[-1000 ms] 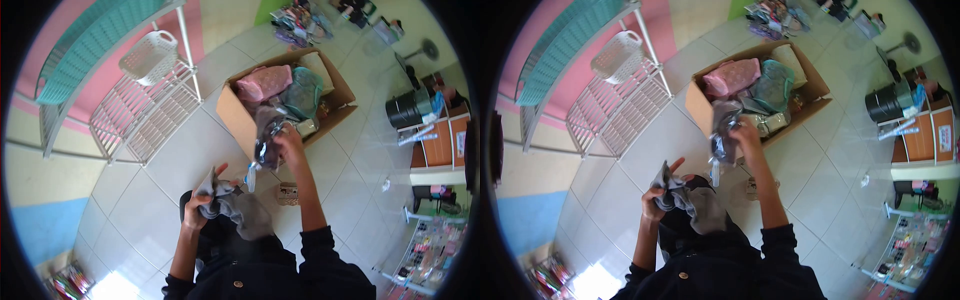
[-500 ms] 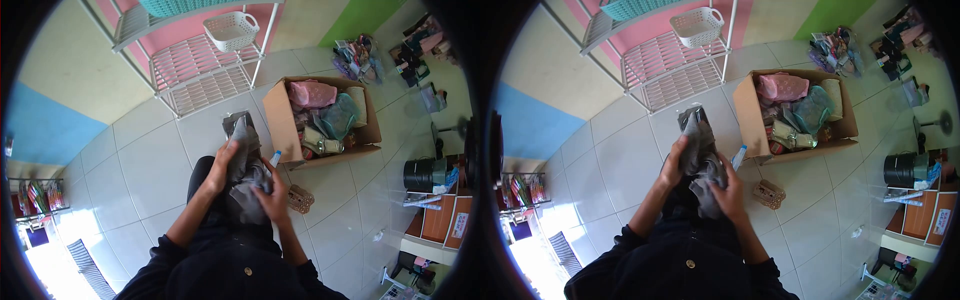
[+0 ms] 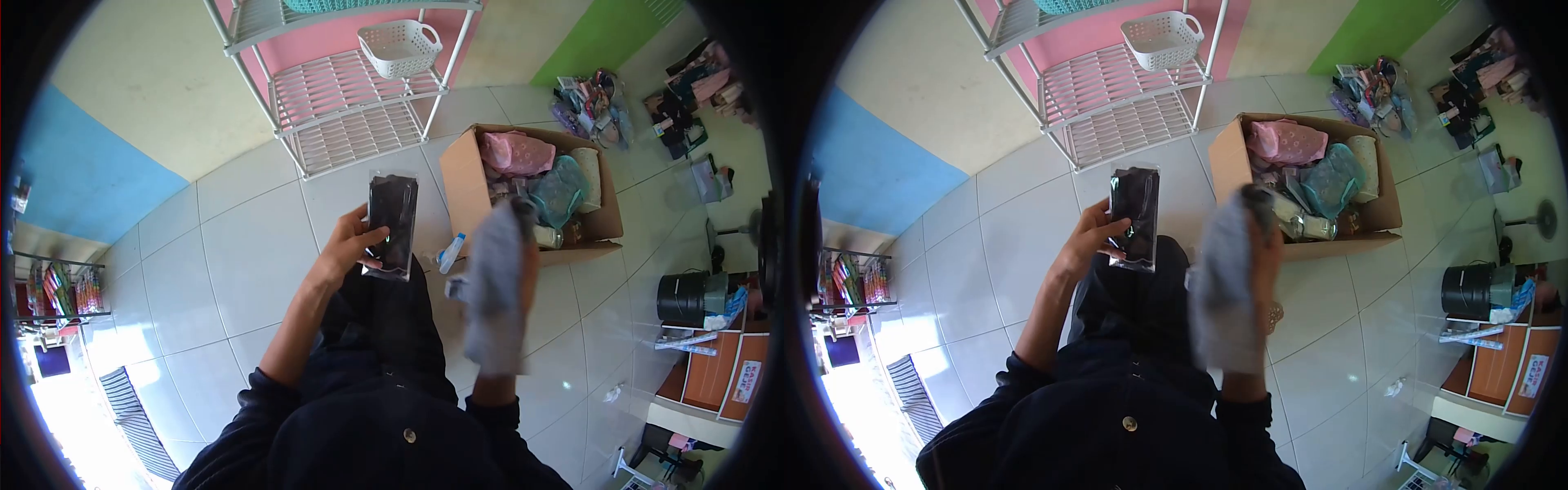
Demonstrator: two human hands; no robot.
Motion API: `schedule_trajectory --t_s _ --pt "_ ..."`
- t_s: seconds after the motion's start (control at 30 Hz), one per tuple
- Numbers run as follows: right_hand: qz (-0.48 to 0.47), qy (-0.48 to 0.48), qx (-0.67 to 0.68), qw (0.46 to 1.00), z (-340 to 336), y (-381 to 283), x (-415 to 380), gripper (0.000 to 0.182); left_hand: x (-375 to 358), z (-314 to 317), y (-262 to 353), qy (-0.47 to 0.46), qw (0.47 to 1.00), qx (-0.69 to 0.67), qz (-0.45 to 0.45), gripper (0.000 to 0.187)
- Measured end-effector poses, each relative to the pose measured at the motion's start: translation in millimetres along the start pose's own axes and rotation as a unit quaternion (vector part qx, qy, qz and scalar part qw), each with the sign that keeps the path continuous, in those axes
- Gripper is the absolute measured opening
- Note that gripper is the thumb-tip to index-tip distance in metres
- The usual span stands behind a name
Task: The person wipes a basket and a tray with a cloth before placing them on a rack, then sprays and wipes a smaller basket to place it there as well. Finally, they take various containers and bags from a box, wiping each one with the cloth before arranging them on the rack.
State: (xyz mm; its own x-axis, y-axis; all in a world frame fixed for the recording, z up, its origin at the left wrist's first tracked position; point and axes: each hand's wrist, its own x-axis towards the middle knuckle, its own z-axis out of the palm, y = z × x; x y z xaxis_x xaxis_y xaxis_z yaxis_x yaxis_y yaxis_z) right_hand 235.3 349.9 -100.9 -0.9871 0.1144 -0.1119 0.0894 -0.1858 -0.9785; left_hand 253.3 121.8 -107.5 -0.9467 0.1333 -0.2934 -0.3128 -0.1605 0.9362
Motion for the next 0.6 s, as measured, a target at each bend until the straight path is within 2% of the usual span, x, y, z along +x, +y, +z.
schedule_trajectory --t_s 0.03,0.07,0.1,0.13,0.17,0.2,0.27,0.4,0.43,0.53,0.6 --pt "-0.024 0.020 -0.050 0.998 21 -9 4 0.037 -3 9 1 0.019 1.000 -0.012 -0.016 0.041" --pt "-0.056 0.066 0.029 0.996 54 -12 -6 0.038 -7 19 1 0.038 0.998 -0.024 -0.033 0.036" --pt "-0.138 0.053 -0.021 0.989 67 7 -5 0.033 -12 29 8 0.026 0.996 -0.067 -0.047 0.034" --pt "-0.248 0.012 -0.146 0.958 80 17 -6 0.037 -13 37 -3 0.027 0.994 -0.105 0.011 0.030" --pt "-0.367 -0.013 -0.287 0.885 90 21 -13 0.040 -12 38 -7 0.041 0.991 -0.127 0.011 0.029" --pt "-0.390 -0.032 -0.317 0.864 91 23 -18 0.039 -12 39 -9 0.056 0.987 -0.150 0.011 0.028" --pt "-0.390 -0.071 -0.351 0.848 86 26 -27 0.038 -14 31 -8 0.052 0.981 -0.189 -0.004 0.030" --pt "-0.405 -0.080 -0.371 0.832 68 35 -42 0.043 -17 35 -14 0.039 0.959 -0.279 -0.026 0.031" --pt "-0.402 -0.078 -0.380 0.830 66 31 -43 0.038 -18 38 -21 0.036 0.959 -0.279 -0.028 0.031" --pt "-0.406 -0.056 -0.371 0.833 63 23 -34 0.039 -17 53 -32 0.048 0.962 -0.270 -0.013 0.034" --pt "-0.405 -0.042 -0.347 0.845 68 22 -24 0.040 -19 61 -22 0.049 0.978 -0.193 0.062 0.035"
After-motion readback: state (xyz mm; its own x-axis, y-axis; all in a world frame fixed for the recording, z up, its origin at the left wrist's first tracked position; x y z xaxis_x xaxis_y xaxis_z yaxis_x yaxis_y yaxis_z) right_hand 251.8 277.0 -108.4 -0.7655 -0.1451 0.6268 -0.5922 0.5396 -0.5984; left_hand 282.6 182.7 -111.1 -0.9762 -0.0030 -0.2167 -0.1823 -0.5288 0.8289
